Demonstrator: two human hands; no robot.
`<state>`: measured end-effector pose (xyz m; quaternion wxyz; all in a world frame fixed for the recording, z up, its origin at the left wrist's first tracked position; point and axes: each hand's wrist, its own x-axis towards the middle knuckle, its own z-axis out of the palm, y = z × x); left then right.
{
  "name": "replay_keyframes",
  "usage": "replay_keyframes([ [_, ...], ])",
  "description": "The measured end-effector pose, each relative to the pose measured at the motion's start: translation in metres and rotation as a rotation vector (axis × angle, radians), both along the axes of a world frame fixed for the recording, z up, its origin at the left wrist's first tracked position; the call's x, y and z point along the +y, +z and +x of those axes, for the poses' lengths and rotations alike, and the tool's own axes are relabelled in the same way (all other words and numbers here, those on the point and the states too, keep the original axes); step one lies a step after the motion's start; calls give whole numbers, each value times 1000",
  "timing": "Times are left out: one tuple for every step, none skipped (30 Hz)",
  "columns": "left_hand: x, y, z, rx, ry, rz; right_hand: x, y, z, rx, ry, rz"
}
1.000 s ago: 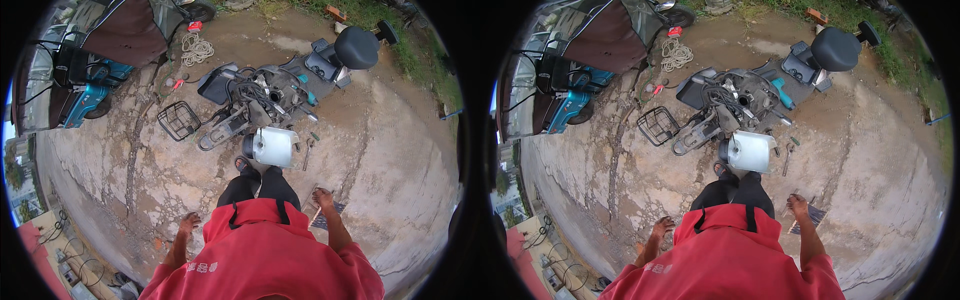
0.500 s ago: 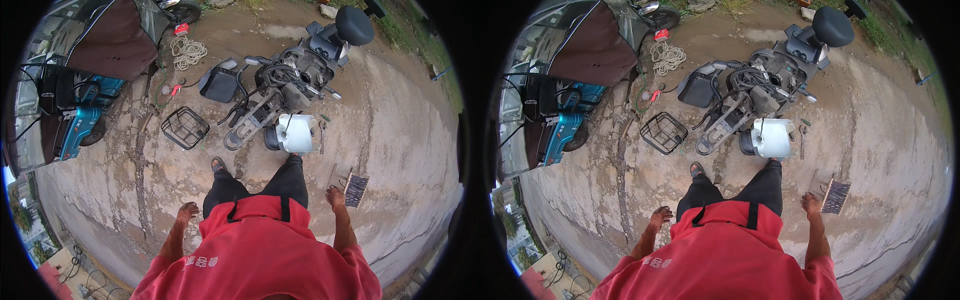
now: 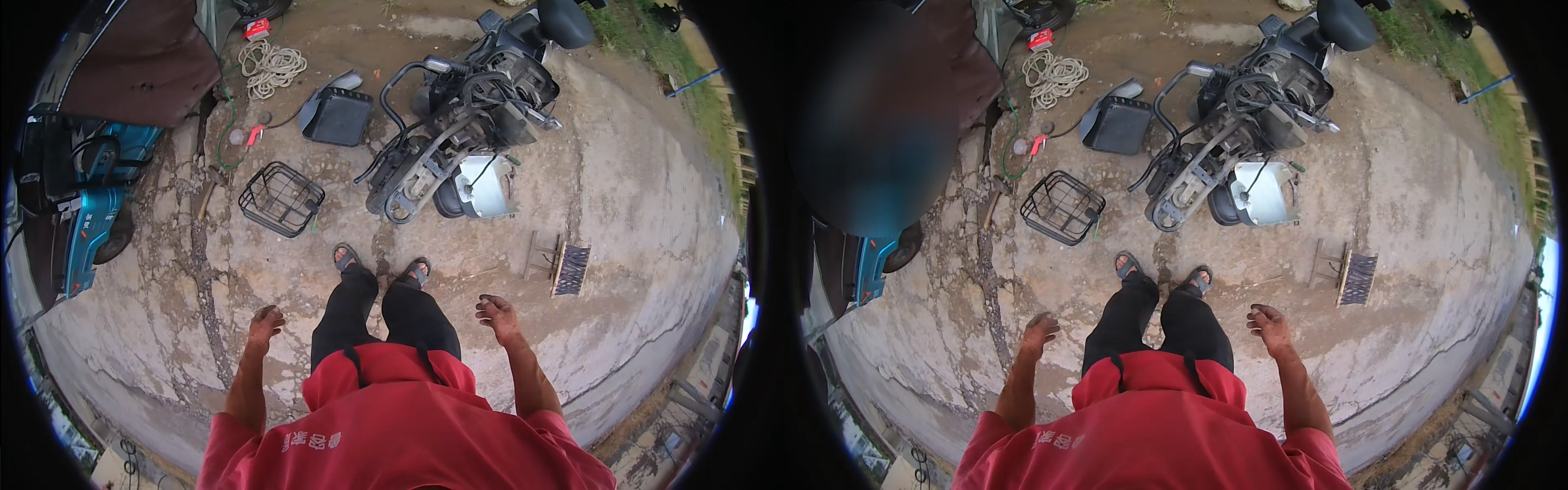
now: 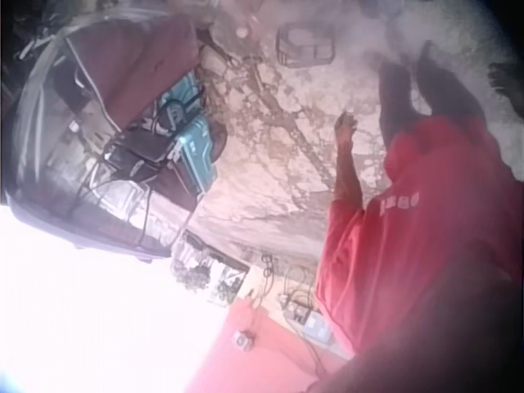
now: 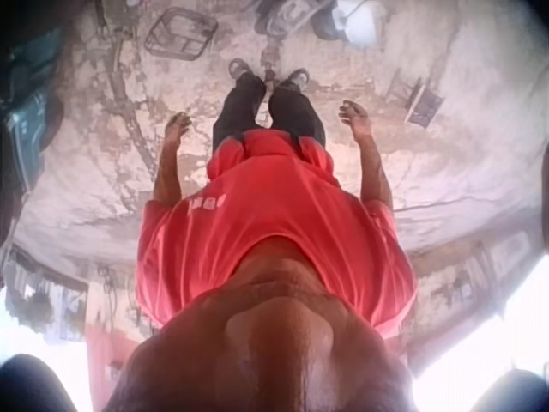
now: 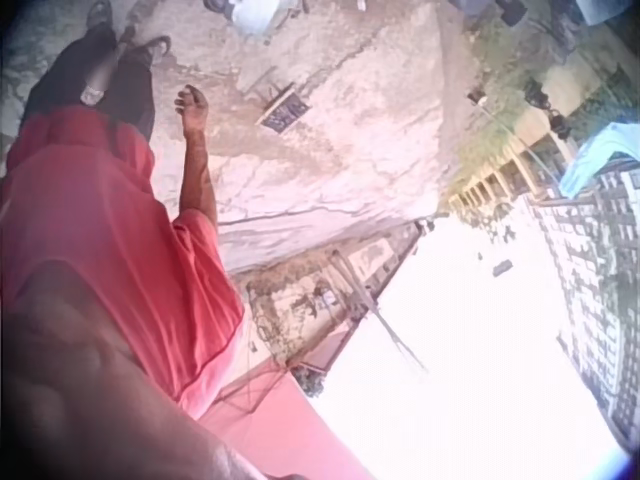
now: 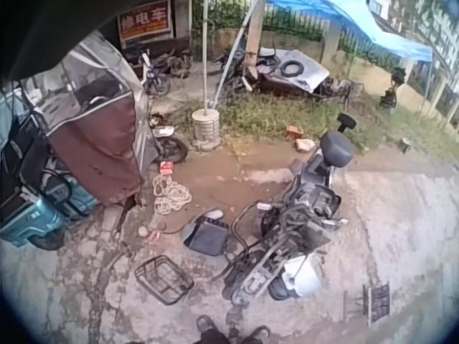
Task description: The person works on the front assembly of a scooter, manipulating wires and components around the handlebars and headlight area. They remove a plastic cover and adjust internal parts by hand.
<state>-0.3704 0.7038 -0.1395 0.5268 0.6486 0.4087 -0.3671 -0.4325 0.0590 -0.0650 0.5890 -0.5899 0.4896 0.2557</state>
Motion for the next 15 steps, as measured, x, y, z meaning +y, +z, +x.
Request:
replay_keyframes([
  [-12,-4,4,3,-36,-3,3,-6,1,4,-1,13],
  [-25,1,9,3,-66,1,5,-10,5,4,4,33],
  [-38,10,14,-10,-92,-2,6,-16,9,6,9,54],
  [-48,5,14,-8,-115,-10,8,-28,11,11,20,53],
  [-60,-5,20,-17,-141,-24,8,-43,17,5,27,45],
  [-74,-14,27,-25,-166,-37,9,-59,21,0,35,38],
  [-91,-22,40,-46,-177,-52,10,-77,25,6,-1,71],
  [-109,-29,50,-63,-188,-66,13,-97,30,-12,-4,110],
  [-127,-40,60,-80,-200,-78,16,-118,37,-29,-7,150],
  [-143,-62,69,-139,-227,-111,20,-142,45,-46,-10,189],
  [-160,-86,78,-197,-256,-144,25,-166,57,-65,4,222],
  [-175,-109,85,-254,-286,-178,31,-188,66,-68,10,255],
  [-191,-138,94,-304,-297,-201,36,-213,78,-80,14,283],
  [-204,-168,103,-361,-306,-224,44,-239,93,-99,21,310],
  [-217,-198,112,-417,-316,-246,50,-262,107,-111,35,331],
])
